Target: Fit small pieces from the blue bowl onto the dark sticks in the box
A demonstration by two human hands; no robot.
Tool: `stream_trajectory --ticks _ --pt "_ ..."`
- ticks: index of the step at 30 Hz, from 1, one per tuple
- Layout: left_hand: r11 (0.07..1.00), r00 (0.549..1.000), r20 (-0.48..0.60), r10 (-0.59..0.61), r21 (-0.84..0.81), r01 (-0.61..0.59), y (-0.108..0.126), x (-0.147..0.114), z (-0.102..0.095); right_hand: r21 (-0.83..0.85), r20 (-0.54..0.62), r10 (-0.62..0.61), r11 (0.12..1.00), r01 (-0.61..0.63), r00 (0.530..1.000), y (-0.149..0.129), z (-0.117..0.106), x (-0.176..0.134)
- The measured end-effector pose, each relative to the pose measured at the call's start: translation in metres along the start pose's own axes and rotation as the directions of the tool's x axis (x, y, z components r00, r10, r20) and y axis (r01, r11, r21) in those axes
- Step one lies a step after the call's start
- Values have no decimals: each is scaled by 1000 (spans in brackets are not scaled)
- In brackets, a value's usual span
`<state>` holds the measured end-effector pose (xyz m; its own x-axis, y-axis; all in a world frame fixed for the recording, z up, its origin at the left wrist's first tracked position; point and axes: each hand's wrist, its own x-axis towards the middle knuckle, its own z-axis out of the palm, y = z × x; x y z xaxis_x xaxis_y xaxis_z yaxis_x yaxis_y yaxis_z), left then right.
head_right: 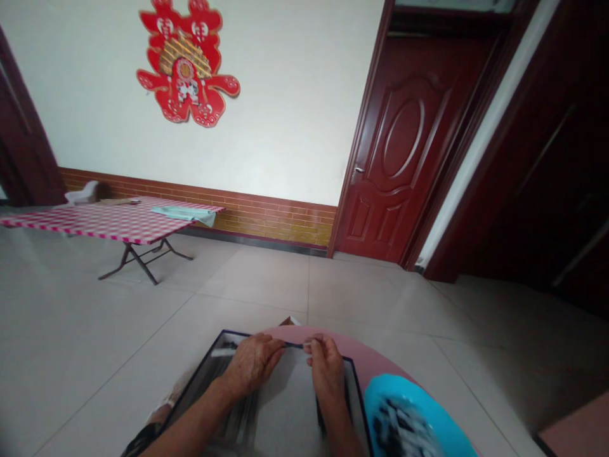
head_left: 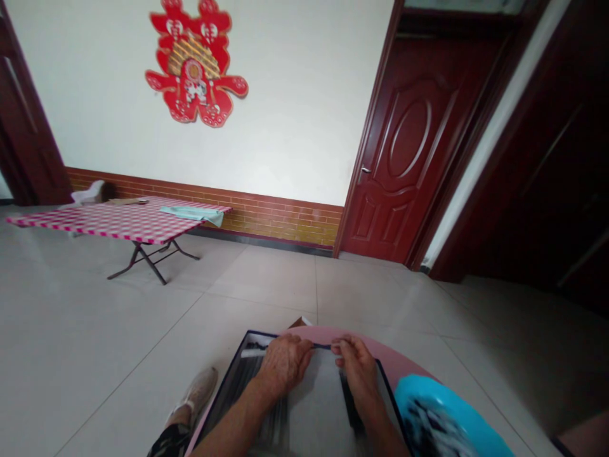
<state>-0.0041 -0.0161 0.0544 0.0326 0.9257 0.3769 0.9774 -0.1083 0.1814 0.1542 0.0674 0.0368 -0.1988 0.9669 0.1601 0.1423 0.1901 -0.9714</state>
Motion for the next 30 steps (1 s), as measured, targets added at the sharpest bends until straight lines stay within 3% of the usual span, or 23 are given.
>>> stream_trajectory --ticks 2,5,9,12,16,24,30 --pt "1000 1000 16 0 1 0 0 0 0 -168 -12 -199 967 194 980 -2 2 -4" --pt "1000 1000 19 4 9 -4 0 0 1 -368 135 -467 795 481 874 -6 8 -13" --pt "1000 1000 5 31 4 -31 0 -1 2 -525 329 -546 573 629 771 -10 12 -20" --pt "998 999 6 54 -20 -54 1 -2 3 -552 384 -543 513 657 747 -10 11 -20" --pt "999 999 29 24 -26 -23 0 -1 3 -565 390 -543 497 659 744 -11 9 -17" --pt "995 995 -27 -97 16 97 -13 0 -1 -667 244 -531 516 538 812 -7 4 -13" --pt "993 993 -33 -114 6 114 -11 1 -6 -588 179 -497 638 497 849 -5 5 -9"
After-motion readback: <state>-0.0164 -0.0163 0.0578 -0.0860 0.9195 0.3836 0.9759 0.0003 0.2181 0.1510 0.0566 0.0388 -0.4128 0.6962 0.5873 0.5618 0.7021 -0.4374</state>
